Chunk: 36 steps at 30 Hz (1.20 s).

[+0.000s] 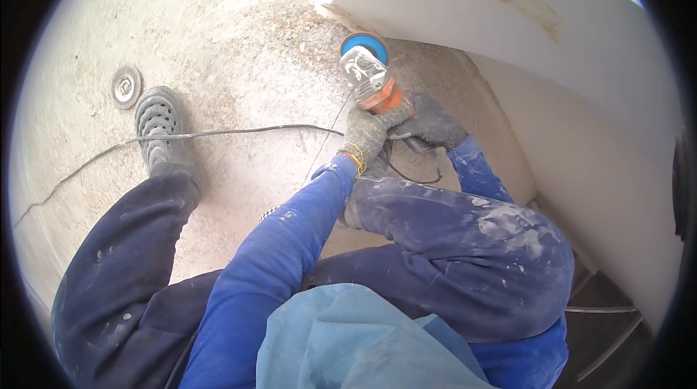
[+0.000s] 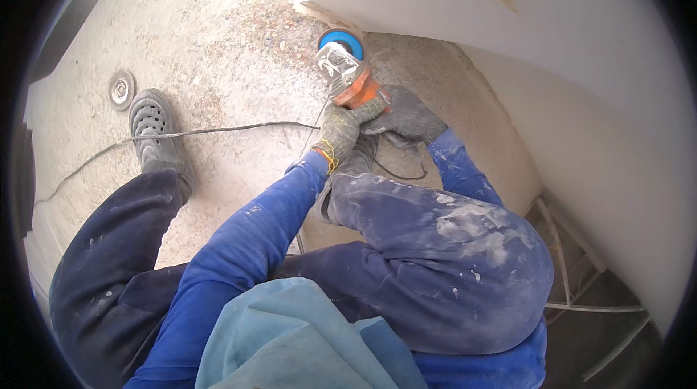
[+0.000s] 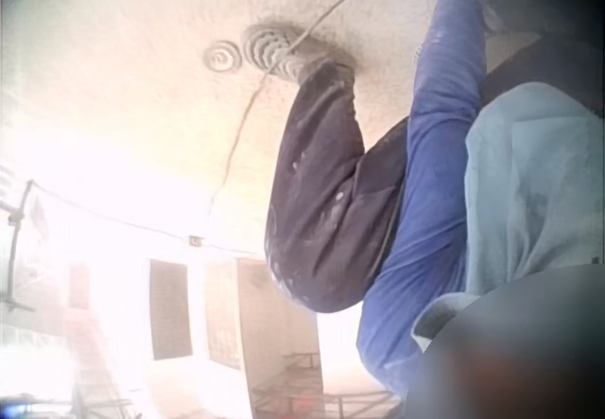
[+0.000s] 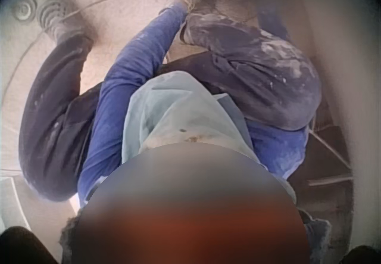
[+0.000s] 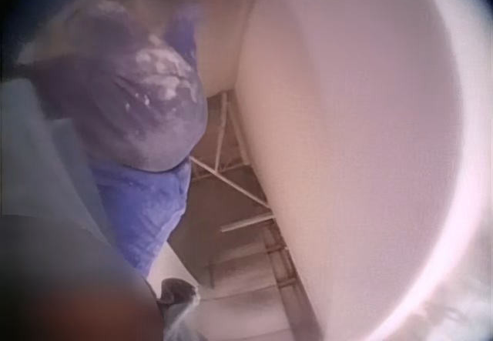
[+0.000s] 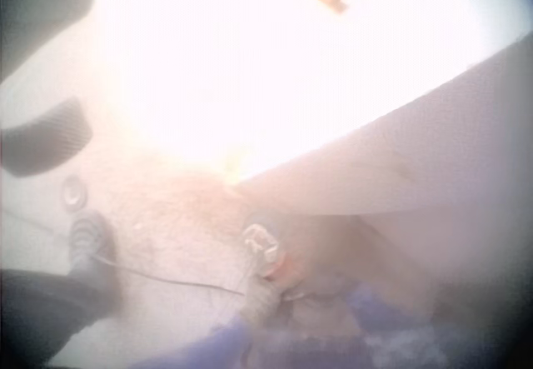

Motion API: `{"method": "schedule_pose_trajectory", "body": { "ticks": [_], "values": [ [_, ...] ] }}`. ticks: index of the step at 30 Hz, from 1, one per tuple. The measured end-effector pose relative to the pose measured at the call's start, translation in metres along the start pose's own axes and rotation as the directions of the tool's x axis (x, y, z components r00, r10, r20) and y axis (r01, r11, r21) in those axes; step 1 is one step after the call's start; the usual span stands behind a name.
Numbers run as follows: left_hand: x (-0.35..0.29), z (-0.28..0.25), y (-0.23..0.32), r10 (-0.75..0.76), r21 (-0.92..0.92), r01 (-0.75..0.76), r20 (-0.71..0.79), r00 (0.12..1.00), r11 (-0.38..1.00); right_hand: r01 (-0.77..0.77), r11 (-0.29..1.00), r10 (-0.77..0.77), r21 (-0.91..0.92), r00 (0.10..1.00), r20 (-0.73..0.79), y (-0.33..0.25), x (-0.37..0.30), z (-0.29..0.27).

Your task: The person uses an angle grinder to smooth a concrete floor surface near a wall. The person sits on the floor and moves the grinder in circular motions along the edge of the wall.

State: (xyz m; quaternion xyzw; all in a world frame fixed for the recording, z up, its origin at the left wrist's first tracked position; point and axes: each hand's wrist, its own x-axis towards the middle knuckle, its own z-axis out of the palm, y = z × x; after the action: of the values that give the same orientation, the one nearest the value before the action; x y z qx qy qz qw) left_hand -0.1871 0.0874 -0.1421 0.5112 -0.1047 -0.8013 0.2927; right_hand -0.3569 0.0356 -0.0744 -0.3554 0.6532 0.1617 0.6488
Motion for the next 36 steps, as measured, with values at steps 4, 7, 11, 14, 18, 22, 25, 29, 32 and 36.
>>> {"method": "schedule_pose_trajectory", "body": {
  "ticks": [4,7,11,14,18,22,25,29,32,36],
  "values": [
    [0.006,-0.002,0.002,-0.151,-0.221,0.164,0.074,0.986,0.961,0.247,0.948,-0.248,0.201,0.969,-0.019,0.019,0.021,0.023],
    [0.014,-0.004,-0.002,-0.198,-0.220,0.209,0.071,0.978,0.953,0.313,0.859,-0.389,0.405,0.913,0.122,0.031,0.041,0.025],
    [0.025,-0.001,-0.015,-0.111,-0.136,0.108,-0.016,0.994,0.985,0.298,0.852,-0.389,0.430,0.911,0.138,0.040,0.049,0.020],
    [0.033,-0.011,-0.028,0.102,0.193,-0.088,-0.063,0.993,0.977,0.325,0.933,-0.330,0.157,0.944,0.012,0.037,0.048,0.027],
    [0.052,-0.030,-0.038,0.195,0.381,-0.123,-0.158,0.968,0.917,0.312,0.946,-0.324,-0.086,0.915,-0.240,0.021,0.052,0.057],
    [0.065,-0.046,-0.028,0.206,0.431,-0.116,-0.170,0.964,0.895,0.321,0.946,-0.315,-0.049,0.870,-0.379,0.009,0.054,0.073],
    [0.060,-0.043,-0.013,0.188,0.439,-0.100,-0.161,0.969,0.893,0.212,0.977,-0.200,0.001,0.924,-0.326,0.001,0.056,0.070],
    [0.052,-0.033,0.008,0.089,0.282,-0.031,-0.196,0.977,0.959,0.213,0.977,-0.196,0.012,0.918,-0.345,0.002,0.062,0.068],
    [0.052,-0.031,0.015,0.090,0.272,-0.039,-0.176,0.980,0.961,0.282,0.959,-0.272,-0.028,0.888,-0.372,0.006,0.074,0.069],
    [0.061,-0.034,0.012,0.054,0.153,-0.029,-0.163,0.985,0.988,0.295,0.950,-0.311,-0.102,0.878,-0.364,0.005,0.087,0.068]
  ]
}}
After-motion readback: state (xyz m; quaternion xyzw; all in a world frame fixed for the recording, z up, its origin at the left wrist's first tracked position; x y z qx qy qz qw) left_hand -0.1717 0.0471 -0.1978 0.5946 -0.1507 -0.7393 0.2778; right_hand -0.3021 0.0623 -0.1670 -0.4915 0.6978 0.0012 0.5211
